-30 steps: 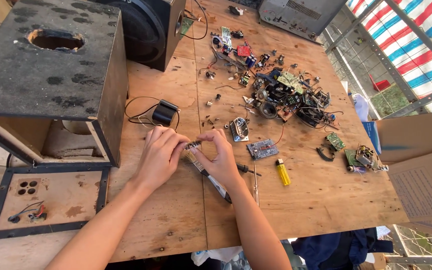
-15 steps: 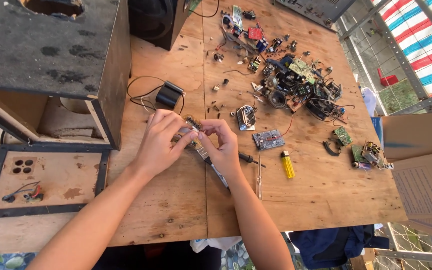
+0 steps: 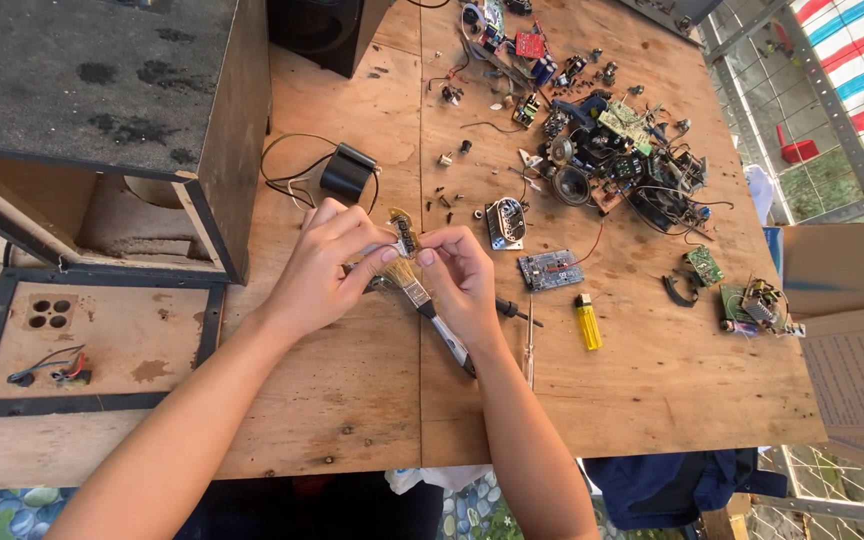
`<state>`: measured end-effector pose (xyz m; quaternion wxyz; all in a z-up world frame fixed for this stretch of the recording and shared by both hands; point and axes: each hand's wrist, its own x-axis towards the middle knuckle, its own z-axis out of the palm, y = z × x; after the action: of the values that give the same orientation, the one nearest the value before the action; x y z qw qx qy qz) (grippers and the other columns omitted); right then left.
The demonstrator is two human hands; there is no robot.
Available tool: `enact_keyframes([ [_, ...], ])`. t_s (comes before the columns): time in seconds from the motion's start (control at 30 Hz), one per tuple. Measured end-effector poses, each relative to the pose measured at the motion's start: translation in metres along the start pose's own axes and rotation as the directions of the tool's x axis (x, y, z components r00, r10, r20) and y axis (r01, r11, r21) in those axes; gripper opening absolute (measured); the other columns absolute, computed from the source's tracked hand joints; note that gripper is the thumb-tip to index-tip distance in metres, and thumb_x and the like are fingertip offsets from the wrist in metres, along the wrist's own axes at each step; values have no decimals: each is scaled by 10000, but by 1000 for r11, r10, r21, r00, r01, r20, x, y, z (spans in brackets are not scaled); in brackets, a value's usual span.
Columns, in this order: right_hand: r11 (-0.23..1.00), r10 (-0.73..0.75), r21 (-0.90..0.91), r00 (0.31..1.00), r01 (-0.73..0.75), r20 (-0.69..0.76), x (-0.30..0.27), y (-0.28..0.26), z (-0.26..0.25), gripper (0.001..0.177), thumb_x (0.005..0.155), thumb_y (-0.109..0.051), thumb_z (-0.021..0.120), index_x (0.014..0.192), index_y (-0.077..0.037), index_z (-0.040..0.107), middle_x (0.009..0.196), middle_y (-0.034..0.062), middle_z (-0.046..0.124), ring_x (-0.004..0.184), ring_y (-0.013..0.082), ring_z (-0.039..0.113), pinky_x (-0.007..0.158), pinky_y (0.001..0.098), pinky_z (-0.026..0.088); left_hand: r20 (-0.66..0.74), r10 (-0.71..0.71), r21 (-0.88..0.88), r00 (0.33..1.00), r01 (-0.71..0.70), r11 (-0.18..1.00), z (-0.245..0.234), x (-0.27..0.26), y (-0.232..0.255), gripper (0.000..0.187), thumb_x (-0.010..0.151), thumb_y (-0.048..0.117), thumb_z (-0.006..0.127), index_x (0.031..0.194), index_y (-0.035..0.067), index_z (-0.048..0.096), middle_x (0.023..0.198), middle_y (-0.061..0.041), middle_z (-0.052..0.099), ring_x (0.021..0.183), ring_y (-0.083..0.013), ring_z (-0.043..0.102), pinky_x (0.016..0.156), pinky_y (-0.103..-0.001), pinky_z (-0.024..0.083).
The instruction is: The person works on a small electronic component, likely a circuit board, using a soldering iron to apply heat and solder. They manipulate the component with both hands, turning it over to access different sides, while various electronic parts and tools are scattered on the wooden workbench.
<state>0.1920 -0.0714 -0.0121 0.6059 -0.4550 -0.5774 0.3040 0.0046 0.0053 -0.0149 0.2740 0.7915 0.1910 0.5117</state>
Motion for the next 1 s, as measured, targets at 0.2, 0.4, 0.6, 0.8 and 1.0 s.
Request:
enact_keyframes([
  [0.2,996,67,46,995,-70,72,0,10,-6,190,1038,-107,589,1175,19,627,877,147,693,820,153,640,780,313,534,82,54,37,995,-57,998,-12,5,8,135,1041,192,626,926,149,682,822,2,525,863,-233,520,883,-374,399],
  [0.4,983,57,149,956,-104,286,2,15,-7,431,1077,-166,508,1463,23,533,1372,169,559,1159,202,559,895,341,537,156,47,30,987,-52,998,-13,3,8,209,1080,252,553,905,168,632,866,20,511,916,-213,523,955,-375,378],
  [0.6,986,-2,158,951,-50,310,6,3,-10,359,1023,-88,574,1351,43,633,1346,246,550,1250,277,505,1002,387,462,186,54,70,981,-68,995,-12,2,8,223,1086,252,538,892,163,601,855,8,520,925,-221,538,996,-400,361],
  [0.8,972,27,218,962,-89,273,5,6,-10,352,978,-99,652,1294,55,657,1318,217,548,1246,237,492,1049,391,426,236,1,41,972,-11,999,-11,0,7,220,1079,249,539,883,159,579,833,11,516,945,-207,539,1028,-399,337],
  [1.0,951,71,274,965,-142,253,3,15,-11,318,901,-105,744,1152,72,664,1228,177,533,1150,194,522,985,336,457,247,-13,48,969,2,999,-10,0,4,163,1059,242,576,926,154,609,854,10,554,979,-209,548,1043,-417,326],
])
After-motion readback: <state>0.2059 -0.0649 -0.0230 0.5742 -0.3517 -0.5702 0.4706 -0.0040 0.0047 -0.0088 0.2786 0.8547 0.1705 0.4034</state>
